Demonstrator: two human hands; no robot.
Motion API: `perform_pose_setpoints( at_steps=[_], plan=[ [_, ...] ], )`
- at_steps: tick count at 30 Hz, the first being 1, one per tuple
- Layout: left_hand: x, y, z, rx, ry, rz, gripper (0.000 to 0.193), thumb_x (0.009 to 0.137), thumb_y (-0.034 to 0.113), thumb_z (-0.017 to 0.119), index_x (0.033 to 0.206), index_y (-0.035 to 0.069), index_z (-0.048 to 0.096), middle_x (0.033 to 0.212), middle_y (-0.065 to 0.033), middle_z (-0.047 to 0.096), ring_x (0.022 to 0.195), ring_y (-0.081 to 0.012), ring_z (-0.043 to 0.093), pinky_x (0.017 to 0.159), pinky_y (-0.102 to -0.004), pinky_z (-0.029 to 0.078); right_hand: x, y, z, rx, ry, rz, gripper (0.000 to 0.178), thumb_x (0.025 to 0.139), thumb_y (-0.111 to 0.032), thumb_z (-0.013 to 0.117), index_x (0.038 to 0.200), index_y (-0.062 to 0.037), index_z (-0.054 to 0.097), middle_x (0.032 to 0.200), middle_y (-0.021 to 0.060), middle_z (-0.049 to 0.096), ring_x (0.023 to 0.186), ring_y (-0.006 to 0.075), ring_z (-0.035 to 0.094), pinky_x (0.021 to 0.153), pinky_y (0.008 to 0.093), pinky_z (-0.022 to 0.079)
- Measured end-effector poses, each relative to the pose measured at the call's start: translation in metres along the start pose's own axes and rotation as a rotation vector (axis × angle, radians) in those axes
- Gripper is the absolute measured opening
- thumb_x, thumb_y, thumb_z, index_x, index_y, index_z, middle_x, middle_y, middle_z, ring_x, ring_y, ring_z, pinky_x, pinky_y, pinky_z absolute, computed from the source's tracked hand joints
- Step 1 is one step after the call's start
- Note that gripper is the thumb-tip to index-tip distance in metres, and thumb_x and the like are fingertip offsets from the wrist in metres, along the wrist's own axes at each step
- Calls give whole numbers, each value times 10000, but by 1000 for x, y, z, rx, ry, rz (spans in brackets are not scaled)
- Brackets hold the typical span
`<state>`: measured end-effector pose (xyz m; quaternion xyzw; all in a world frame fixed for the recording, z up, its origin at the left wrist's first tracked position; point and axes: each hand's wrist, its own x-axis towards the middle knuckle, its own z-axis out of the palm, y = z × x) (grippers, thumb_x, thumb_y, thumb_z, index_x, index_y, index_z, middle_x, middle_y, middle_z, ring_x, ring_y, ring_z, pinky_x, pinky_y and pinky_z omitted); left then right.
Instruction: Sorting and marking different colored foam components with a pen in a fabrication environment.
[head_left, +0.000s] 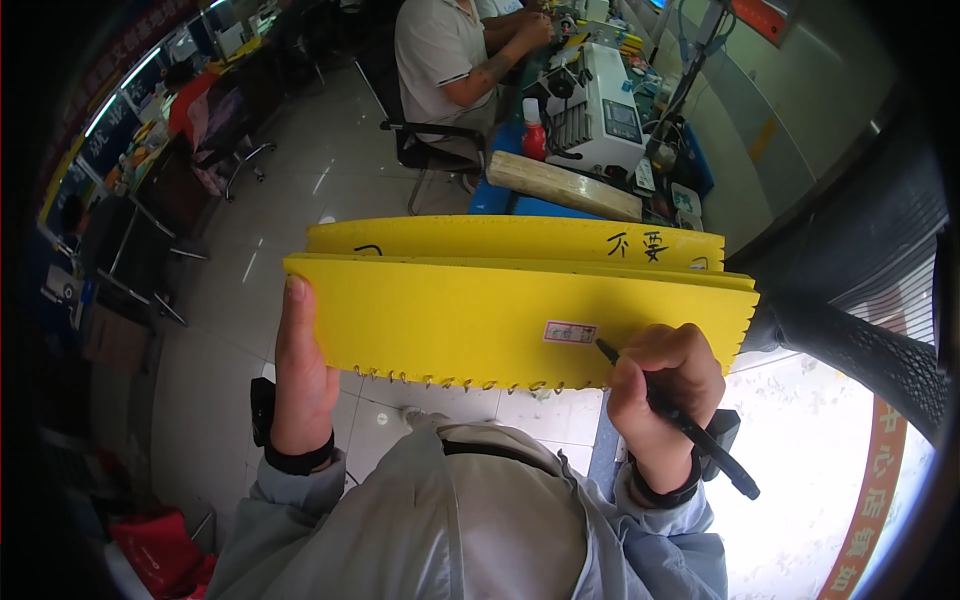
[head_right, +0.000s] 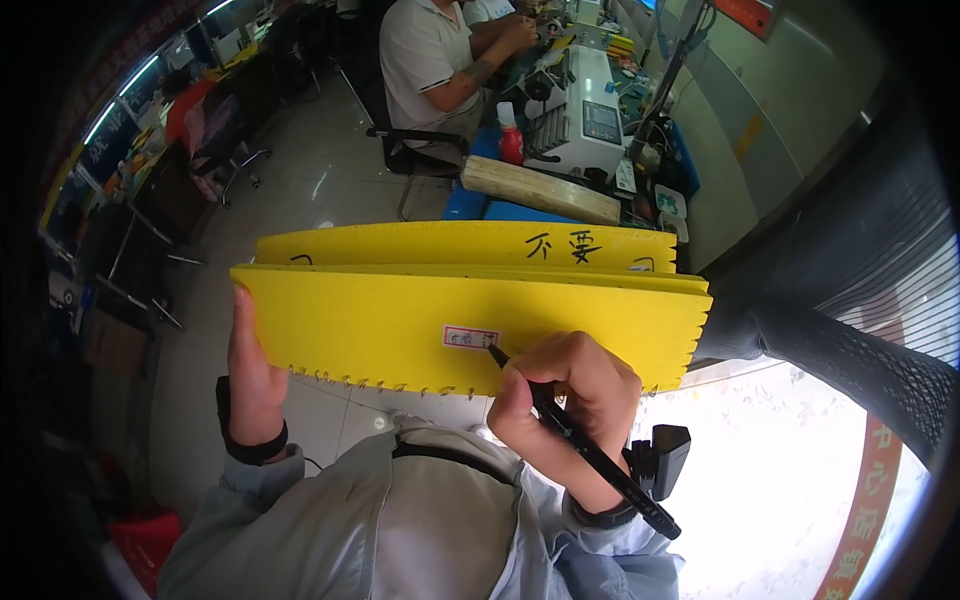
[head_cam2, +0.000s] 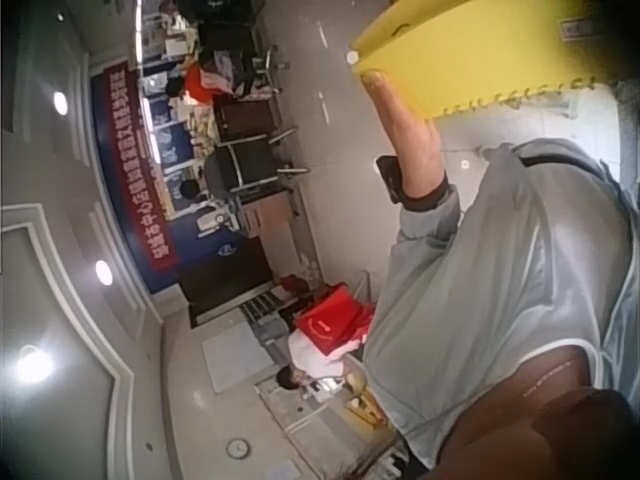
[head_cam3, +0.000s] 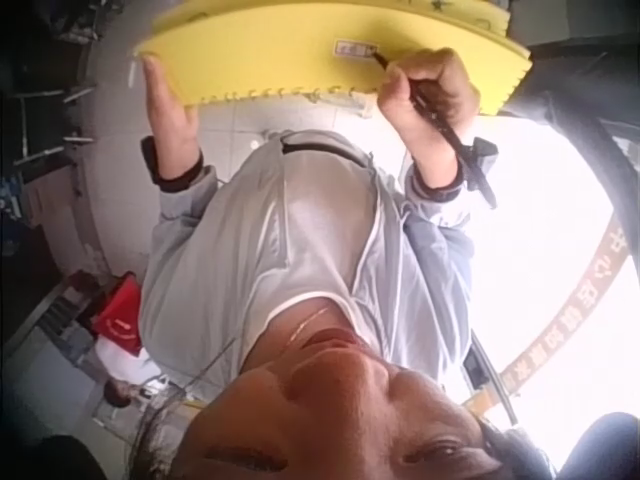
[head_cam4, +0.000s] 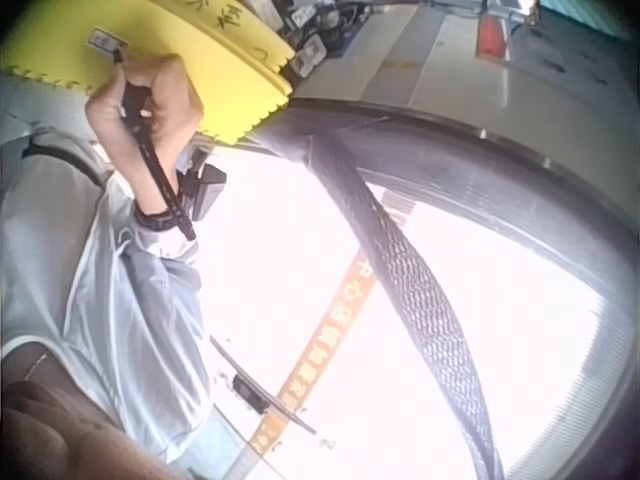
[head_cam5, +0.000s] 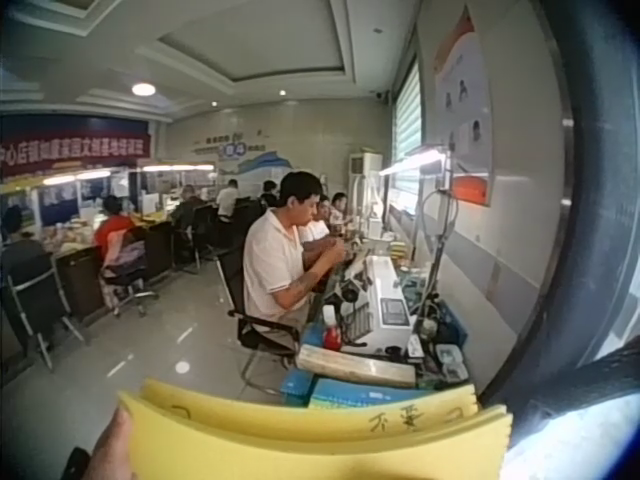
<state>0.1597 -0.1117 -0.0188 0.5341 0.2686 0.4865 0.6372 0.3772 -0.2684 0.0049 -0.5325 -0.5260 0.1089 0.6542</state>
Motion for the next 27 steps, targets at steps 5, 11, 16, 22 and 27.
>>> perform_pose_setpoints(
  at_steps=[5,11,16,22,27],
  plan=[
    [2,-3,-1,-10,8,-23,520,884,458,334,1206,52,374,1142,-93,474,1067,-162,453,867,-285,374,-3,-8,-3,219,98,76,186,745,-4,591,841,-6,432,754,85,553,661,140,566,654,231,447],
    [5,-17,-20,-14,40,37,510,885,447,336,1217,60,357,1152,-86,468,1078,-157,444,870,-288,372,4,8,-38,-521,567,-222,277,920,-276,317,951,-21,421,926,187,601,850,234,599,783,331,454],
    [3,-32,-40,48,59,123,510,888,442,331,1228,62,340,1165,-88,456,1078,-162,443,875,-294,369,4,29,-62,-518,607,0,262,914,-251,348,1007,-33,460,1010,187,575,974,251,557,893,363,392],
    [6,-36,-46,39,50,168,541,872,463,354,1221,52,301,1149,-104,433,1076,-165,433,877,-289,370,-10,28,-66,1,468,167,278,884,-253,422,1043,-29,463,1044,180,559,930,218,571,801,314,441],
    [7,-39,-51,68,34,204,577,856,484,376,1214,46,263,1138,-113,409,1073,-160,424,878,-284,371,-7,27,-67,-52,445,188,312,857,-278,466,1037,-24,461,1069,168,547,962,212,542,846,329,404]
  ],
)
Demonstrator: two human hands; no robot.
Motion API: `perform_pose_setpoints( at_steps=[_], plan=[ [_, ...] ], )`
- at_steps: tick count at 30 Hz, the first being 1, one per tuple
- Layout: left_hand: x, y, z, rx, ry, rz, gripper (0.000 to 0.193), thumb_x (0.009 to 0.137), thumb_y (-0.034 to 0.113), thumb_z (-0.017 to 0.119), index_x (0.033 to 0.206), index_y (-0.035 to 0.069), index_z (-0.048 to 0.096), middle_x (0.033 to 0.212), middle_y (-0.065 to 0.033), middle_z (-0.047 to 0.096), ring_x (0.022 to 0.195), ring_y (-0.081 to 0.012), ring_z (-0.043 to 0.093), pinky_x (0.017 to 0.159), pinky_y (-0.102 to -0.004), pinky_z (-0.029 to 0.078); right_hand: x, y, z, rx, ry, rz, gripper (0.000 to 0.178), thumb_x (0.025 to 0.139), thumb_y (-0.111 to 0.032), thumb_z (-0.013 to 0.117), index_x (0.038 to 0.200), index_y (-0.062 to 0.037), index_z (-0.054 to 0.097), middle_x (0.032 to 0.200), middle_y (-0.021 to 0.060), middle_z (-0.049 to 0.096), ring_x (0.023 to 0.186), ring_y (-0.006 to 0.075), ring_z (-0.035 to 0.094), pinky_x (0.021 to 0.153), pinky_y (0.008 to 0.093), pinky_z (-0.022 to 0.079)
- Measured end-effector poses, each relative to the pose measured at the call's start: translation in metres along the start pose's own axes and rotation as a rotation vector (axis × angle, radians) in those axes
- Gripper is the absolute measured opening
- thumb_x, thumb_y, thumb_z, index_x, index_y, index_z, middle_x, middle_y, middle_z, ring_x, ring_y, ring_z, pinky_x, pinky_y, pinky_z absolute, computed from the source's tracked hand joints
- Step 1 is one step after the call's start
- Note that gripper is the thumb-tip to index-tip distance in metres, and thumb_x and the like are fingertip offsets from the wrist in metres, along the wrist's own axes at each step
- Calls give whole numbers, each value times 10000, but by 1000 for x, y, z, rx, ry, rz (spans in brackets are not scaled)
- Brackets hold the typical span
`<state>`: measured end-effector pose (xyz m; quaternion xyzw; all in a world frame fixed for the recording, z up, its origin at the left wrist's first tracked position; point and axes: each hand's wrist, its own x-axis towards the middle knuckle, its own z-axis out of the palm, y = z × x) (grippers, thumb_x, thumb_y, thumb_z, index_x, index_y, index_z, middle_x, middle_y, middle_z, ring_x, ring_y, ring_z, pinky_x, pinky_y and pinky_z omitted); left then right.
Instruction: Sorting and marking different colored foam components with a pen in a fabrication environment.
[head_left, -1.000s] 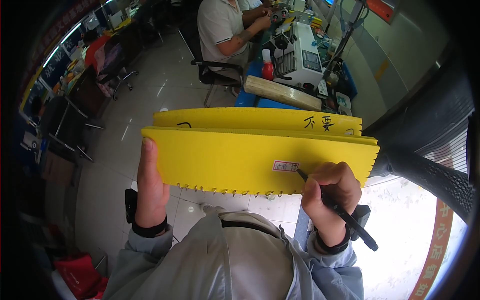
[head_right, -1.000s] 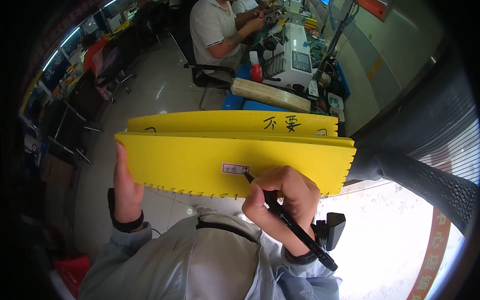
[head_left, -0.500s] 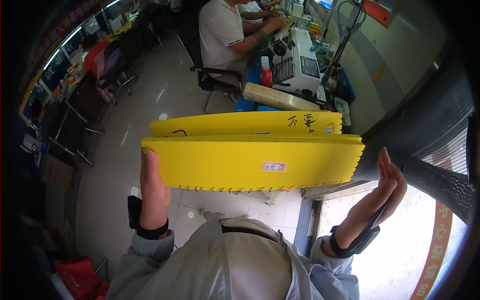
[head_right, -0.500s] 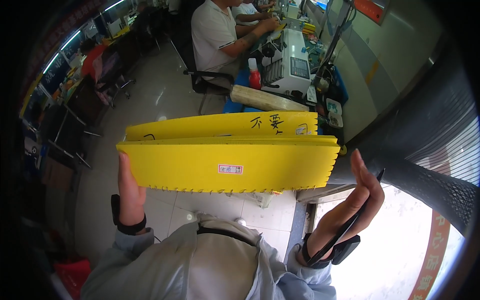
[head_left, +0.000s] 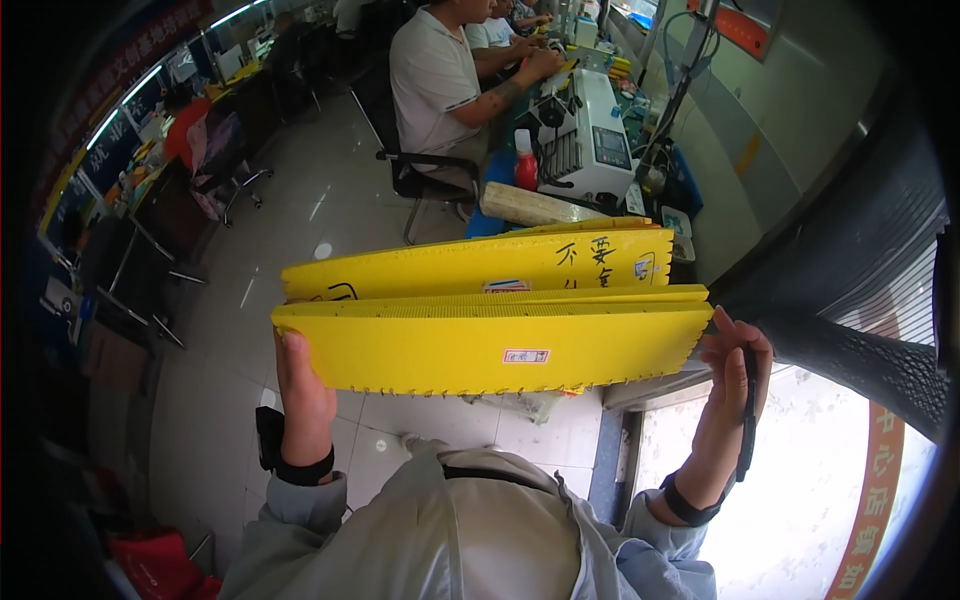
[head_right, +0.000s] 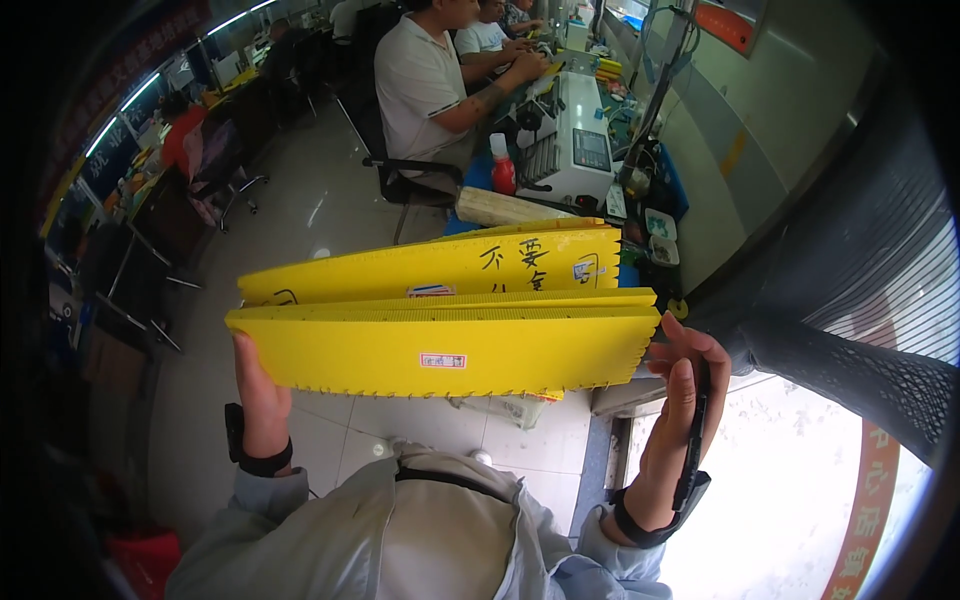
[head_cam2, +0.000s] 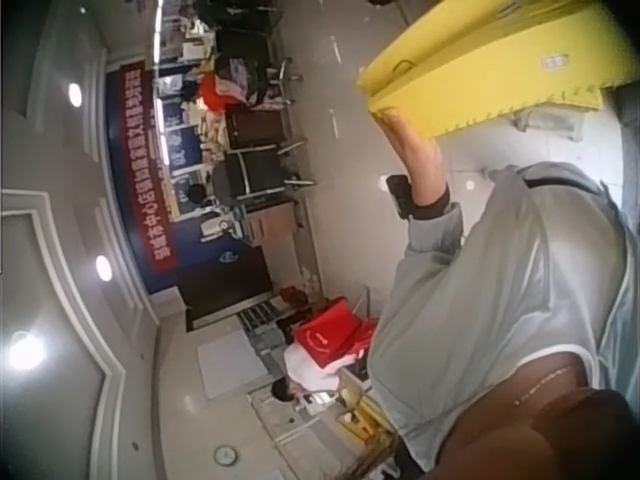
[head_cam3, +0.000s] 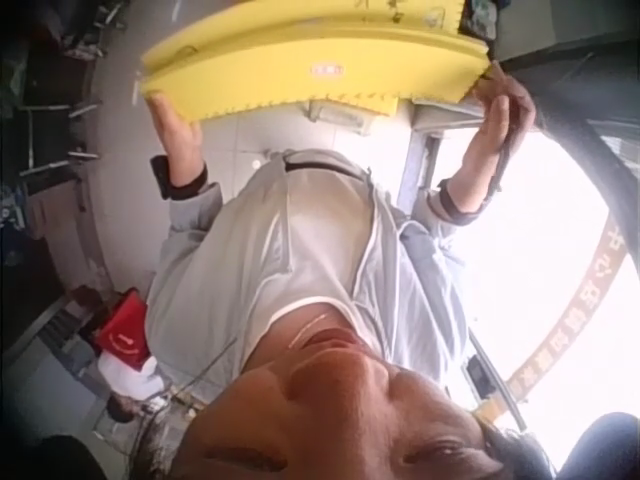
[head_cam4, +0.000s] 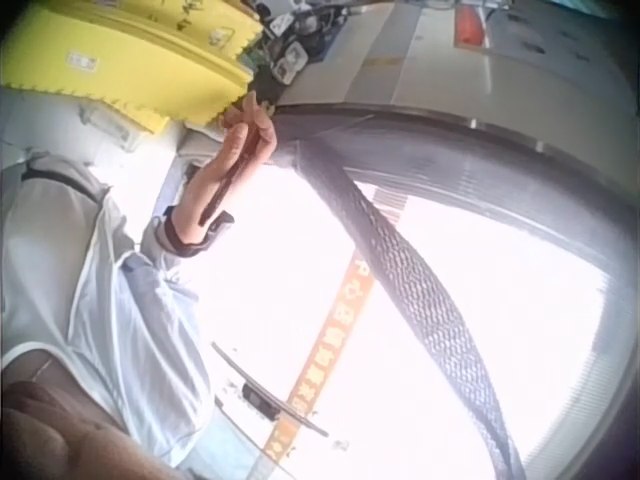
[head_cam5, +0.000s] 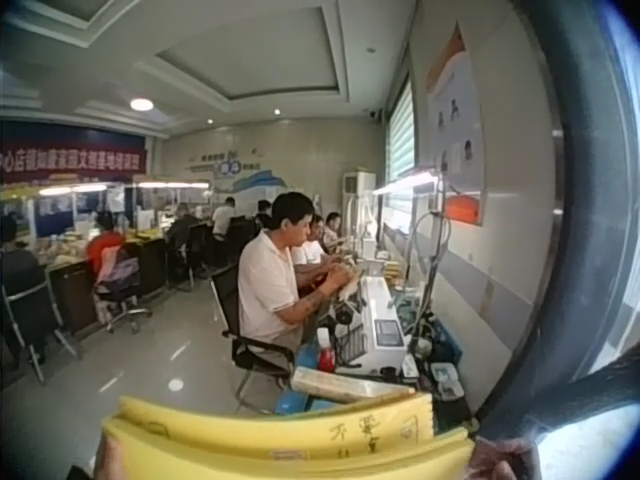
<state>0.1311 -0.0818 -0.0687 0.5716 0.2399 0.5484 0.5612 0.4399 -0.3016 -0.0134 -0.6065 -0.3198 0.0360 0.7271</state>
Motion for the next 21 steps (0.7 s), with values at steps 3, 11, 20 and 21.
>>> perform_pose_setpoints(
  at_steps=[3,11,20,21],
  plan=[
    [-1,0,-3,1,-41,46,585,854,494,372,1214,46,266,1153,-114,401,1076,-164,421,881,-289,369,0,-1,6,-230,119,-75,321,848,-289,476,1025,-21,466,1069,171,546,966,238,537,887,343,379],
    [-3,0,-7,-73,58,78,548,872,481,333,1226,62,344,1179,-94,452,1088,-172,443,881,-286,371,-19,-8,5,94,73,-155,298,834,-225,499,1030,-15,421,993,161,547,1012,244,499,914,381,338],
    [-11,2,0,-206,75,-20,538,864,463,384,1217,66,297,1166,-90,408,1071,-185,427,879,-311,373,-29,-28,24,1351,-557,47,379,865,-465,326,967,-105,385,495,61,477,453,123,529,656,386,513],
    [-13,2,1,-205,67,-15,538,864,463,384,1217,66,297,1166,-90,408,1071,-185,427,879,-311,373,-29,-34,29,1291,-687,105,432,855,-486,335,997,-83,399,496,53,472,428,120,501,524,320,493]
  ],
)
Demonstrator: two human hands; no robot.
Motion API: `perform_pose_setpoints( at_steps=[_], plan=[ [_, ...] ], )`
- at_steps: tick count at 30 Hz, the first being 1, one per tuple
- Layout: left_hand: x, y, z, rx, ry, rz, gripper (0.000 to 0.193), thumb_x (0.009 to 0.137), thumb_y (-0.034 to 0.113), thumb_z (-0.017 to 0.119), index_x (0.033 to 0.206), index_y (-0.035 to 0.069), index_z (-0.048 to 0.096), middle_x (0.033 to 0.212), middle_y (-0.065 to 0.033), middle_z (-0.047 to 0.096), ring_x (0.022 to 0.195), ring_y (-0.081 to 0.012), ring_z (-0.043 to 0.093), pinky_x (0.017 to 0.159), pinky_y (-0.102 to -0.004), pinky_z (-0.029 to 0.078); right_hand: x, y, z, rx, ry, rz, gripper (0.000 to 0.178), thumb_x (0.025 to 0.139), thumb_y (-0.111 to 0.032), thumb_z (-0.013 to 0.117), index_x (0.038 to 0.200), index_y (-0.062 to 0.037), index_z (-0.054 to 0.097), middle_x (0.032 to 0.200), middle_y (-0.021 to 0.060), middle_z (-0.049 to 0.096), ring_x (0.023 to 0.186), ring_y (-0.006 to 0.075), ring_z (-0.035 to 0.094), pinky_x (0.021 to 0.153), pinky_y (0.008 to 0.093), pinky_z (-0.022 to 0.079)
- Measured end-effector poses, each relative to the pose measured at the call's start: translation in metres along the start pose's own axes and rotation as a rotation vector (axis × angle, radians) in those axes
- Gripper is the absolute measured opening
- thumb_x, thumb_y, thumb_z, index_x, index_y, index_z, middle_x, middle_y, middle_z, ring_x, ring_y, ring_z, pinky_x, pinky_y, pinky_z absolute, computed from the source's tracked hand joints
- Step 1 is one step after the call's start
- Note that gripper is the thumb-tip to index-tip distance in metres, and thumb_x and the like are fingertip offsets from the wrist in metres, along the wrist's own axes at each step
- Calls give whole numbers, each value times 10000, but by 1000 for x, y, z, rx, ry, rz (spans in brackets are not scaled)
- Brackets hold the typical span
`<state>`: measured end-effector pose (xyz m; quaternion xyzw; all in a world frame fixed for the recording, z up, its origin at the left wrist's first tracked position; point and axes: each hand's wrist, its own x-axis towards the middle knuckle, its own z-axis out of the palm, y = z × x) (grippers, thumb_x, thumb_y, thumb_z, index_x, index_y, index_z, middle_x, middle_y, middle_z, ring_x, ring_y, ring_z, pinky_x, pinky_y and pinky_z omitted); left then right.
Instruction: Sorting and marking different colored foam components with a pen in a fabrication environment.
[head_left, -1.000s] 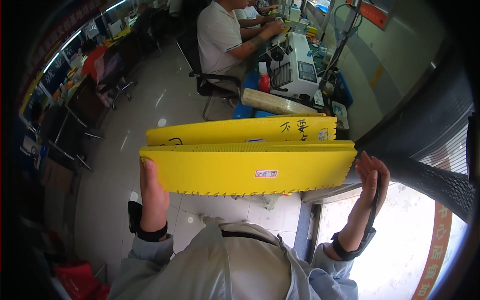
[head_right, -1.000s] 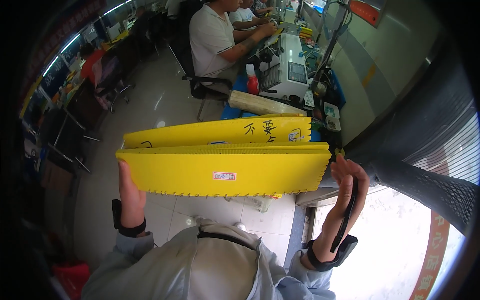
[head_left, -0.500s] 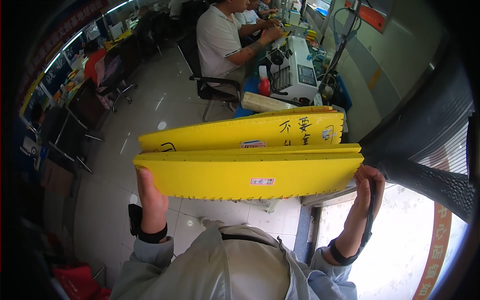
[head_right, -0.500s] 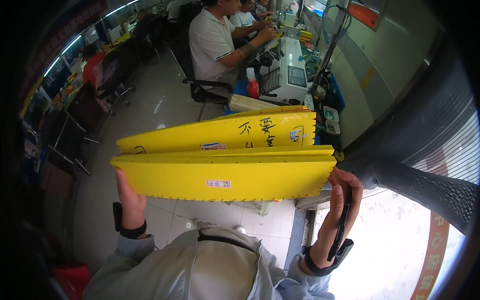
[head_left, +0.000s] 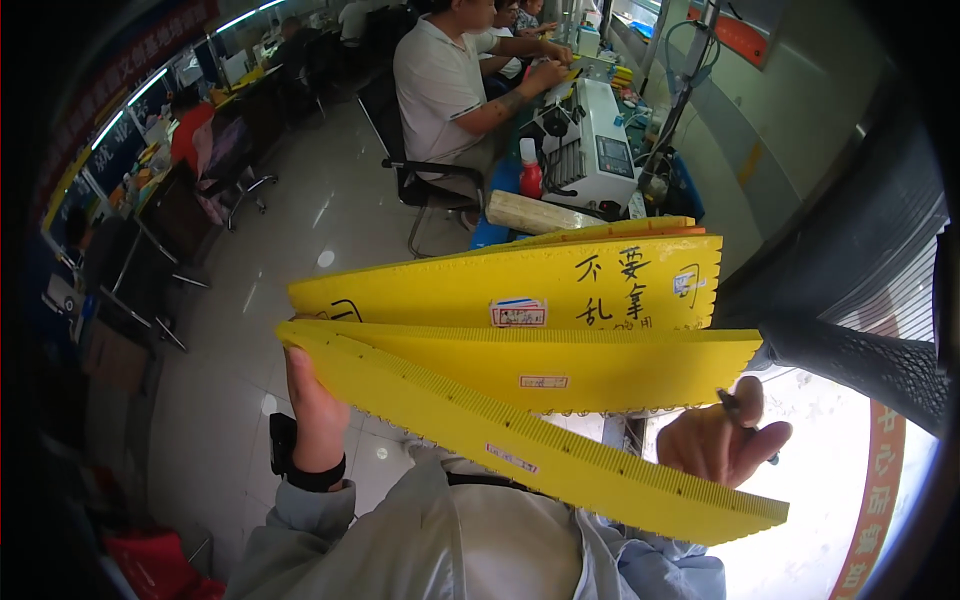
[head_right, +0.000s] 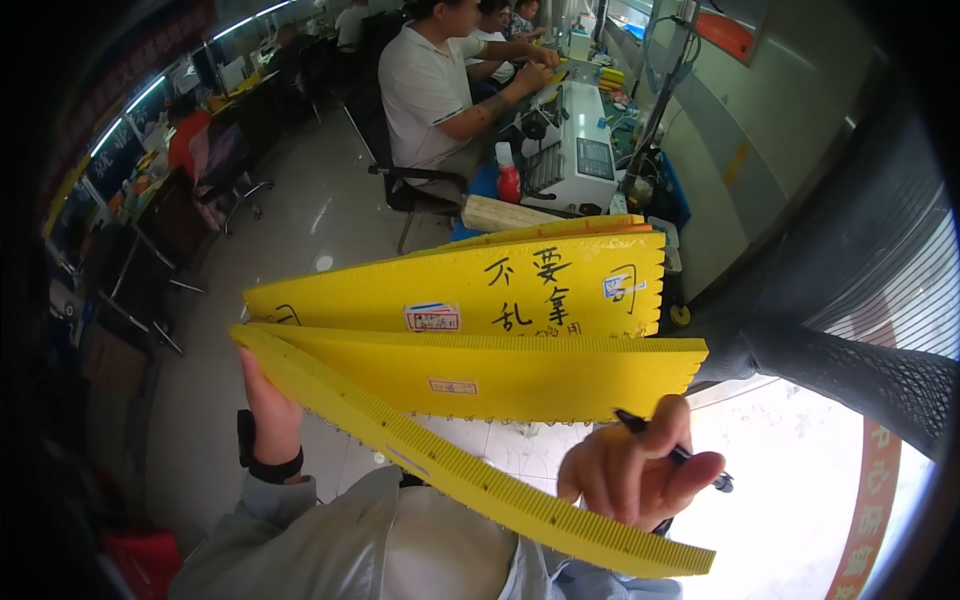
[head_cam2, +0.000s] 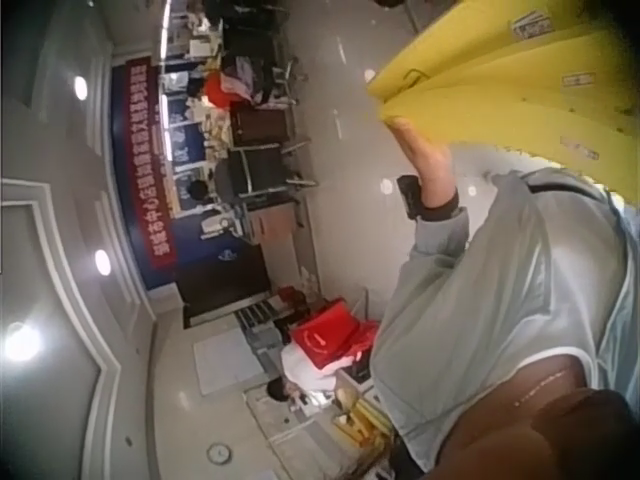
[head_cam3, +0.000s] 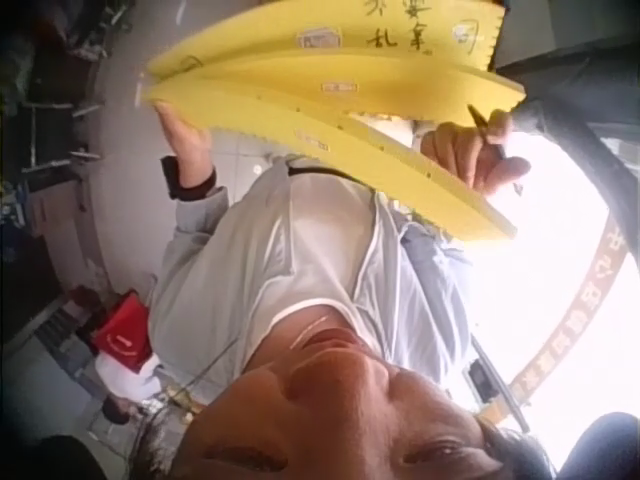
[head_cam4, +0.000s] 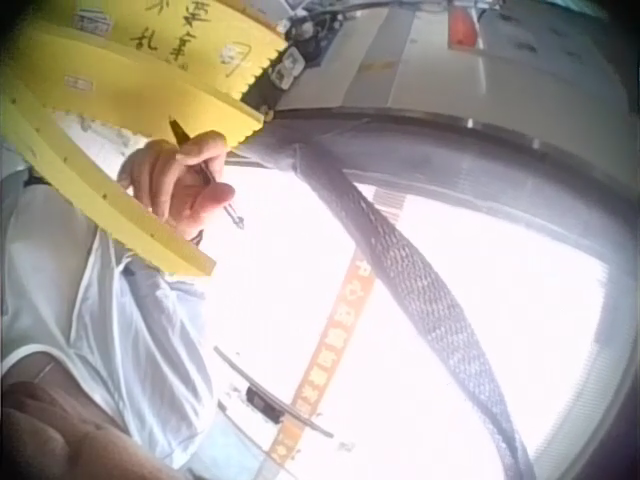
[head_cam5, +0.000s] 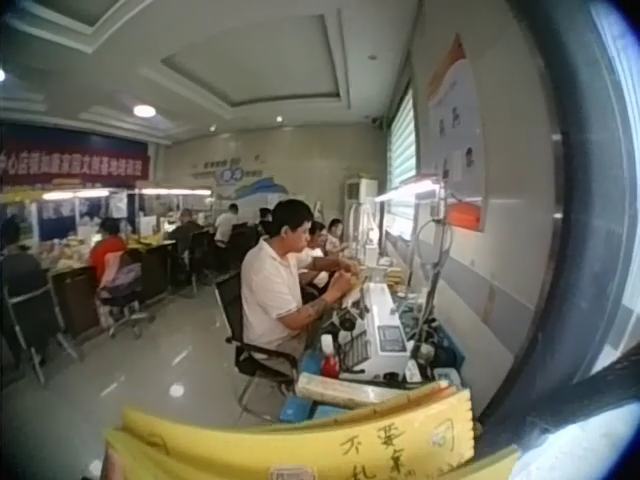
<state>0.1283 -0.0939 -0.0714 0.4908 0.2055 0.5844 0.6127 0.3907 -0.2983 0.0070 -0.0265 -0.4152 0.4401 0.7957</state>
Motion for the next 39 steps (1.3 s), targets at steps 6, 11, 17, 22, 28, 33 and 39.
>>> perform_pose_setpoints(
  at_steps=[6,11,17,22,28,33,39],
  plan=[
    [-4,0,2,-44,-62,31,492,865,462,379,1168,77,337,1132,-79,420,1057,-177,436,868,-310,382,-4,22,30,-410,-51,67,448,821,-436,472,1012,-46,365,702,92,478,630,213,523,759,453,391],
    [-2,-1,-1,-61,-215,48,535,876,474,335,1250,92,317,1218,-77,413,1100,-186,427,902,-323,363,2,36,29,-784,-79,-75,468,747,-514,527,923,-118,350,704,96,547,663,220,596,930,520,272],
    [-5,5,8,-74,-42,11,488,845,468,428,1137,81,376,1080,-78,474,999,-170,488,820,-293,422,11,27,31,-1250,-84,-106,70,658,-96,589,690,-82,528,651,43,539,712,219,585,916,503,296],
    [3,8,1,-174,-273,60,474,865,458,383,1164,91,385,1116,-80,476,1016,-171,487,823,-294,420,13,23,29,-1566,-147,-252,200,589,-10,619,761,-98,569,664,-2,547,692,179,569,770,366,381],
    [-1,20,8,-121,-321,105,456,892,453,308,1162,95,393,1097,-68,487,983,-155,489,808,-283,413,15,29,26,-1701,-147,-378,171,577,-27,621,716,-111,568,681,-16,556,669,165,536,680,314,373],
    [-3,24,18,-113,-295,102,446,895,457,291,1127,93,401,1087,-64,481,999,-149,475,816,-285,405,17,30,24,-1746,-162,-406,182,542,-42,623,699,-115,568,686,-15,558,676,164,527,652,308,367],
    [1,22,18,-122,-353,123,444,897,448,287,1130,85,394,1082,-67,483,994,-142,479,815,-271,408,20,28,20,-1796,-178,-406,196,522,-49,629,696,-120,572,684,-15,556,678,164,526,639,300,367]
  ],
)
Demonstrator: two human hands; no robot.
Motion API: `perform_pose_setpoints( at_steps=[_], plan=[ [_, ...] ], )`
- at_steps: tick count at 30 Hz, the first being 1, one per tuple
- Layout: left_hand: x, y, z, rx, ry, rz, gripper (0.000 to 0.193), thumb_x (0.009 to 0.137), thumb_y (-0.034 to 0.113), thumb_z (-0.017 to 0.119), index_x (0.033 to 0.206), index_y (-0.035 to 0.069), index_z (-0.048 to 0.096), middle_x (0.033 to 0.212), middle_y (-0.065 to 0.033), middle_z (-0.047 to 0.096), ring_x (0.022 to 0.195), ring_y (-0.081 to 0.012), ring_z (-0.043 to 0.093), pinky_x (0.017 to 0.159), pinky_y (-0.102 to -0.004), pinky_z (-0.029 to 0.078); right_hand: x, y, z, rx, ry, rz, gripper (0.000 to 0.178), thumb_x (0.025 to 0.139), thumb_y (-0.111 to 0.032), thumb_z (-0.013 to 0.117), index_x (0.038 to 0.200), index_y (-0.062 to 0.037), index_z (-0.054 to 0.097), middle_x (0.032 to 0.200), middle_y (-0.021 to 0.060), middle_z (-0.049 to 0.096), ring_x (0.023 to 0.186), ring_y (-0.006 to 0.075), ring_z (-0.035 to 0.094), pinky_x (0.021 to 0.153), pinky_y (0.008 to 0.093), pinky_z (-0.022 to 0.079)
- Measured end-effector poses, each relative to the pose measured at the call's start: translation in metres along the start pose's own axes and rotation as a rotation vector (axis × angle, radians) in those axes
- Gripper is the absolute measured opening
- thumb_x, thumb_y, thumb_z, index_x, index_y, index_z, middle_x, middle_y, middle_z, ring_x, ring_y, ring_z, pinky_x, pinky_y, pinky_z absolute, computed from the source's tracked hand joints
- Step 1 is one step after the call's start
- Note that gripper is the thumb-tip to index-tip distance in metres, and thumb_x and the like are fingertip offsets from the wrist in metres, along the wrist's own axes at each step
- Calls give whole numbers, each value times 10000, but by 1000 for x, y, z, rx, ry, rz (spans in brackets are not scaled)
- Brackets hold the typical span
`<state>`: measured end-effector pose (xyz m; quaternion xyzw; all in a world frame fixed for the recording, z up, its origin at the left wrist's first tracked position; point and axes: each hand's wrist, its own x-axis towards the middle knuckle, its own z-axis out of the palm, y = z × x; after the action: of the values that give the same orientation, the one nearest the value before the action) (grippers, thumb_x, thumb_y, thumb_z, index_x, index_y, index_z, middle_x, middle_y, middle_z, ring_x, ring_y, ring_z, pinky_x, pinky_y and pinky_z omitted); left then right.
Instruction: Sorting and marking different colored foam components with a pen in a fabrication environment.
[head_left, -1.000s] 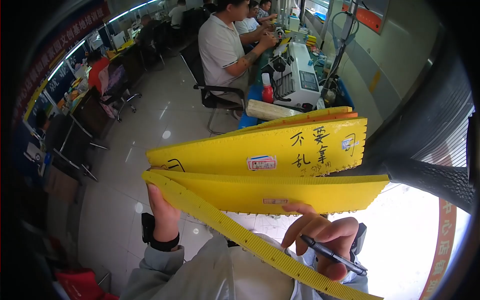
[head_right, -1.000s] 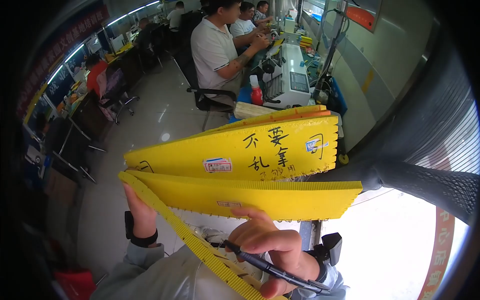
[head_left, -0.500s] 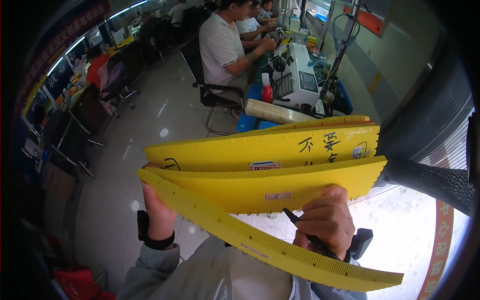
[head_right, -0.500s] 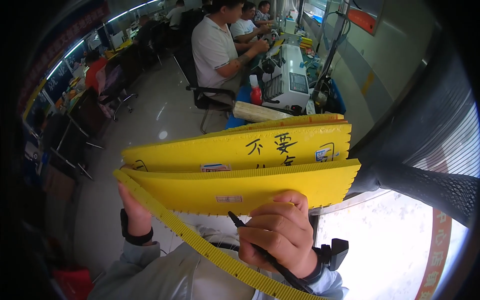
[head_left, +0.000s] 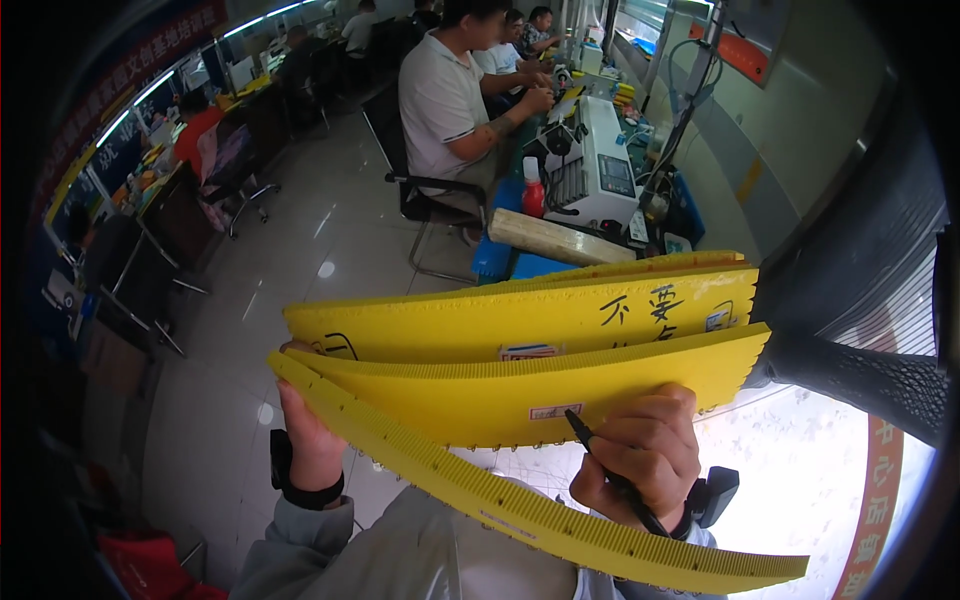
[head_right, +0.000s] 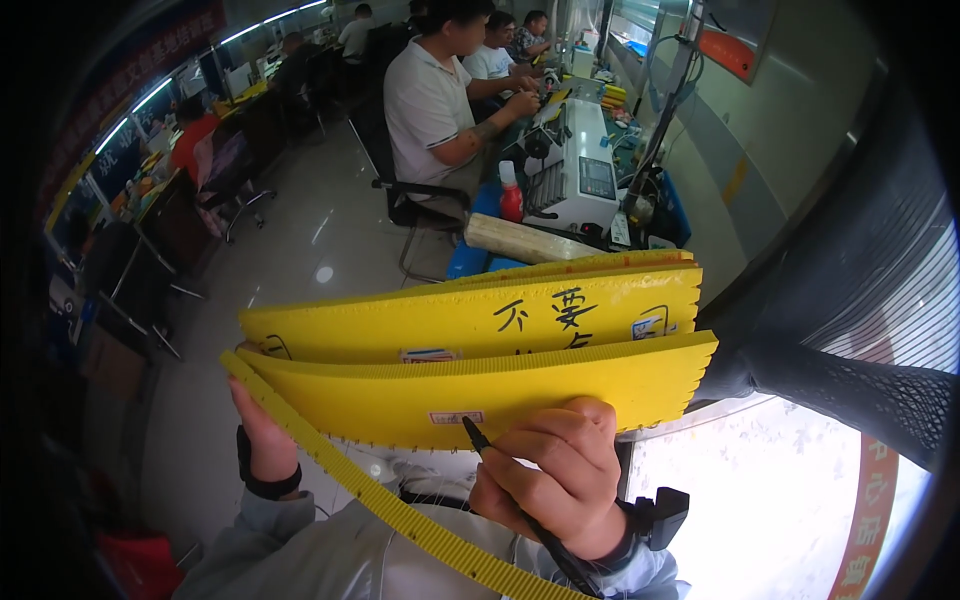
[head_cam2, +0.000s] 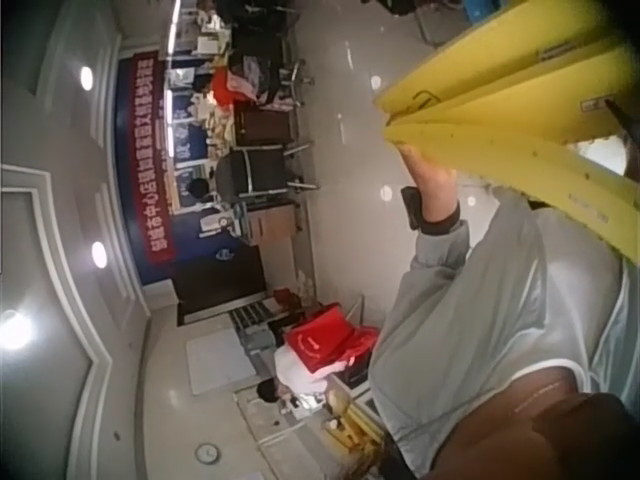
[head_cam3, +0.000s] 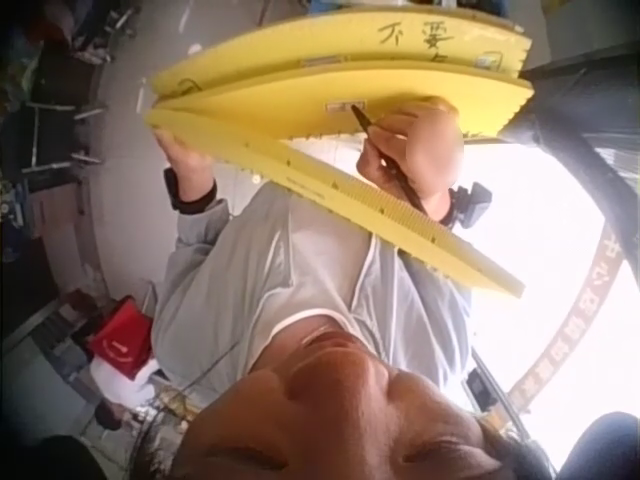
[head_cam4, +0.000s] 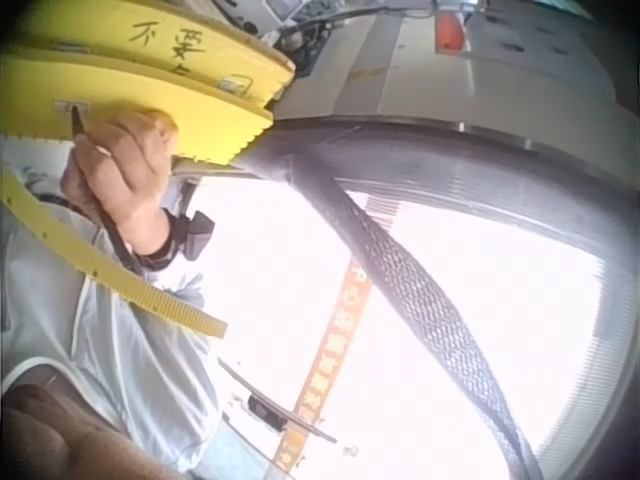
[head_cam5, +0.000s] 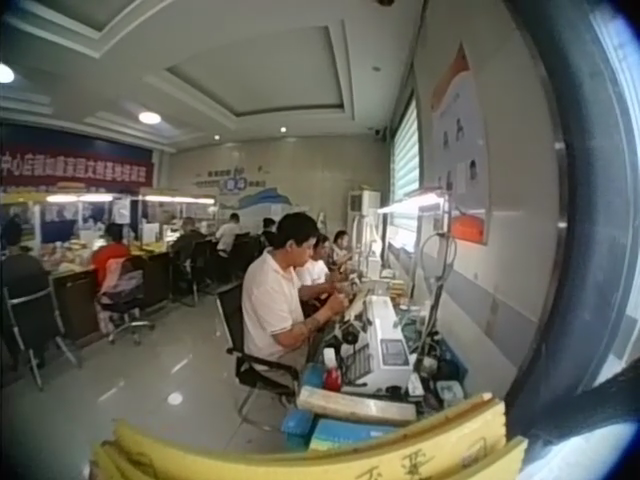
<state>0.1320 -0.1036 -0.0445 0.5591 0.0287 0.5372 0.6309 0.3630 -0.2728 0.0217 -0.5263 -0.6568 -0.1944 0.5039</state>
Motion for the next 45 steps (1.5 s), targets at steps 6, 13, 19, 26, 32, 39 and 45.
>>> perform_pose_setpoints(
  at_steps=[6,13,19,26,32,39,45],
  plan=[
    [3,-4,4,20,66,-11,450,896,453,287,1121,80,397,1063,-69,493,974,-141,491,801,-275,414,1,4,-1,-8,5,10,199,517,-45,626,696,-116,577,683,-17,555,675,164,526,633,296,370],
    [8,-8,7,22,70,5,436,901,439,286,1106,73,403,1054,-77,501,947,-138,506,776,-269,427,3,6,-3,-15,-9,20,203,512,-29,615,694,-112,576,672,-14,557,667,162,527,635,294,372],
    [12,-10,7,4,35,21,434,903,432,287,1111,69,402,1047,-84,507,931,-135,521,756,-258,439,4,9,-3,-15,4,18,199,510,-30,613,687,-109,571,663,-11,557,662,163,530,635,292,371],
    [10,-10,7,18,82,22,437,901,433,295,1122,72,403,1061,-85,510,950,-131,520,765,-254,442,4,8,-3,33,50,24,197,500,-22,606,678,-101,570,655,-6,548,659,167,531,632,295,372],
    [9,-10,1,-1,18,14,426,900,432,299,1107,77,410,1046,-79,515,926,-125,527,731,-244,449,4,9,-2,26,27,26,202,502,-15,603,681,-101,566,662,-6,545,655,171,528,634,297,380],
    [9,-8,7,50,111,10,416,901,433,299,1087,79,413,1027,-77,517,912,-125,528,723,-249,448,5,10,-2,15,24,20,200,504,-14,605,678,-101,557,665,-4,544,657,175,526,633,296,383],
    [5,-7,4,67,99,4,444,900,452,270,1101,80,406,1023,-73,513,927,-138,516,758,-261,431,6,11,-1,16,13,13,198,503,-9,599,673,-98,554,652,-6,537,657,180,527,629,300,385]
  ],
)
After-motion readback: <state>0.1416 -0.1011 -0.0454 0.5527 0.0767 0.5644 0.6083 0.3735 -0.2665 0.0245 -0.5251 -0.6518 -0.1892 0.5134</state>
